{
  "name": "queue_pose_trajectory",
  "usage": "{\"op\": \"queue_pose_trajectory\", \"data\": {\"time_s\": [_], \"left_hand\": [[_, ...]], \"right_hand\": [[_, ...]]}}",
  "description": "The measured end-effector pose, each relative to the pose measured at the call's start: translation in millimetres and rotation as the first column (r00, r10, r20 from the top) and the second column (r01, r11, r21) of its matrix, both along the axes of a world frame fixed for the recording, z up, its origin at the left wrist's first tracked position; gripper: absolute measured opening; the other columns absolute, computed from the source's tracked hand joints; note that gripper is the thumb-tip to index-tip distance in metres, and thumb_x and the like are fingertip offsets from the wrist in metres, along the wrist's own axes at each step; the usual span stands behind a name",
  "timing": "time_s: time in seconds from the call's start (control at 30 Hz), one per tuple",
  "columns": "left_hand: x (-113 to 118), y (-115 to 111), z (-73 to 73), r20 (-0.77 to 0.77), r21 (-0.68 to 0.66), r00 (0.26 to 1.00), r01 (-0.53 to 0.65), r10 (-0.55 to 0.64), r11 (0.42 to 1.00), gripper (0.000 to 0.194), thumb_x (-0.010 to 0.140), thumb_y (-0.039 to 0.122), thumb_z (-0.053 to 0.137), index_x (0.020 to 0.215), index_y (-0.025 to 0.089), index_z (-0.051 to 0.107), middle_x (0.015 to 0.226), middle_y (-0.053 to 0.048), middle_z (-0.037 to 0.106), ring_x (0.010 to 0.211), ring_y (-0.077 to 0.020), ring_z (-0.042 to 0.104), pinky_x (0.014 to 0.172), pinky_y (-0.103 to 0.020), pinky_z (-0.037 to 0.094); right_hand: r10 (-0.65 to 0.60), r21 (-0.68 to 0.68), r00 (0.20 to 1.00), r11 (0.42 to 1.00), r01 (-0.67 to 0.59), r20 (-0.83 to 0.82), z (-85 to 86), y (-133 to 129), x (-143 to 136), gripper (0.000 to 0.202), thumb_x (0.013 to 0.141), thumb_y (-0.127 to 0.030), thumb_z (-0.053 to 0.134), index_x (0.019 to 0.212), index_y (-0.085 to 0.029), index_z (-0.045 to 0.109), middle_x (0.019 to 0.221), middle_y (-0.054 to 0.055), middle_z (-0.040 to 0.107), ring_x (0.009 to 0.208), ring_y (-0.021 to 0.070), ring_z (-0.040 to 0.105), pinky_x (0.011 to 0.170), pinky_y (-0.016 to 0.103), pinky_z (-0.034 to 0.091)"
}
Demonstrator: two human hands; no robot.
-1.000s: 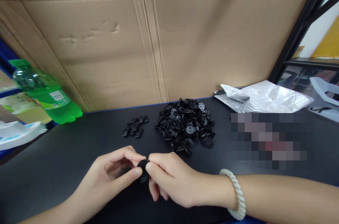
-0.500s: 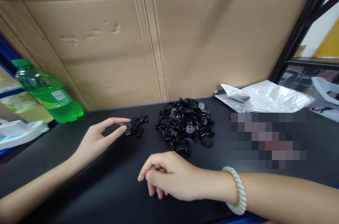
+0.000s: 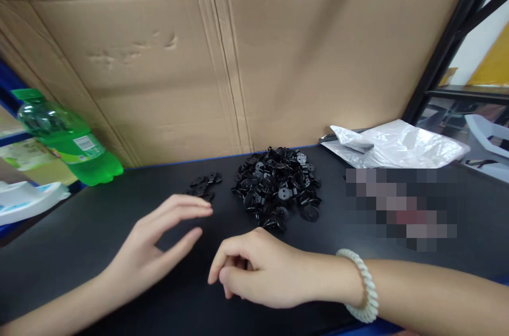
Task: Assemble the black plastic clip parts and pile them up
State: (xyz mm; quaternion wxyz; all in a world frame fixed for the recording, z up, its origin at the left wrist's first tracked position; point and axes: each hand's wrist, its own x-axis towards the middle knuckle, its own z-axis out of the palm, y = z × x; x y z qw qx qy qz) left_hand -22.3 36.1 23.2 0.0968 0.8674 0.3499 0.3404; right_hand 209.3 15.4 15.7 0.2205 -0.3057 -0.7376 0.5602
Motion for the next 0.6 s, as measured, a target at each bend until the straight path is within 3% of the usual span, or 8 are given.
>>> {"op": "queue_pose_trajectory", "data": {"time_s": [0.07,0.13,0.23,0.33,0.47,0.6], "left_hand": [[7,-14,0.5,-0.022,-0.089,0.992,0.123,-0.126,0.988,0.028,0.089,0.007,0.056,0.111,0.023,0.067,0.109,-0.007,0.068,0.103,-0.0206,0.064,0.091,-0.029,0.05],[12,-22,-0.3,-0.027,-0.174,0.977,0.204,-0.212,0.963,0.03,0.089,0.005,0.056,0.111,0.022,0.067,0.108,-0.008,0.069,0.099,-0.0199,0.065,0.089,-0.028,0.051],[15,-25,-4.6,0.018,-0.228,0.966,0.256,-0.259,0.939,0.031,0.088,0.004,0.054,0.111,0.02,0.066,0.106,-0.009,0.07,0.096,-0.0193,0.066,0.088,-0.027,0.052],[16,-22,-10.8,0.059,-0.251,0.963,0.269,-0.263,0.93,0.03,0.088,0.004,0.054,0.11,0.019,0.066,0.104,-0.009,0.07,0.095,-0.0193,0.067,0.086,-0.027,0.052],[16,-20,-15.0,0.069,-0.251,0.965,0.264,-0.255,0.931,0.03,0.088,0.003,0.054,0.11,0.019,0.066,0.104,-0.009,0.07,0.095,-0.0194,0.067,0.086,-0.027,0.053],[15,-23,-15.1,0.059,-0.252,0.963,0.27,-0.263,0.929,0.03,0.088,0.003,0.054,0.11,0.018,0.066,0.103,-0.009,0.07,0.095,-0.0186,0.066,0.087,-0.026,0.052]], "right_hand": [[0.016,0.182,0.996,0.983,-0.031,0.084,14.1,1,12,0.022,0.085,-0.006,0.055,0.093,-0.016,0.073,0.068,-0.003,0.065,0.059,0.0093,0.054,0.055,0.018,0.04],[-0.019,0.375,0.99,0.926,-0.036,0.143,28.4,5,29,0.02,0.088,-0.01,0.056,0.095,-0.018,0.073,0.071,-0.002,0.066,0.061,0.0104,0.055,0.057,0.02,0.041],[-0.253,0.62,0.958,0.776,0.115,0.139,42.1,18,57,0.012,0.092,-0.021,0.058,0.091,-0.02,0.07,0.066,-0.003,0.061,0.054,0.0103,0.048,0.051,0.021,0.037],[-0.375,0.739,0.909,0.662,0.127,0.179,43.3,30,73,0.009,0.09,-0.02,0.058,0.09,-0.02,0.067,0.062,-0.004,0.056,0.052,0.0111,0.045,0.05,0.023,0.035],[-0.395,0.775,0.84,0.631,-0.047,0.373,37.7,33,73,0.008,0.082,-0.015,0.062,0.085,-0.022,0.065,0.067,-0.004,0.06,0.058,0.0122,0.054,0.057,0.025,0.036],[-0.446,0.724,0.69,0.67,-0.166,0.57,34.1,28,66,0.01,0.076,-0.021,0.07,0.075,-0.022,0.06,0.068,-0.004,0.062,0.06,0.0143,0.057,0.057,0.026,0.032]]}}
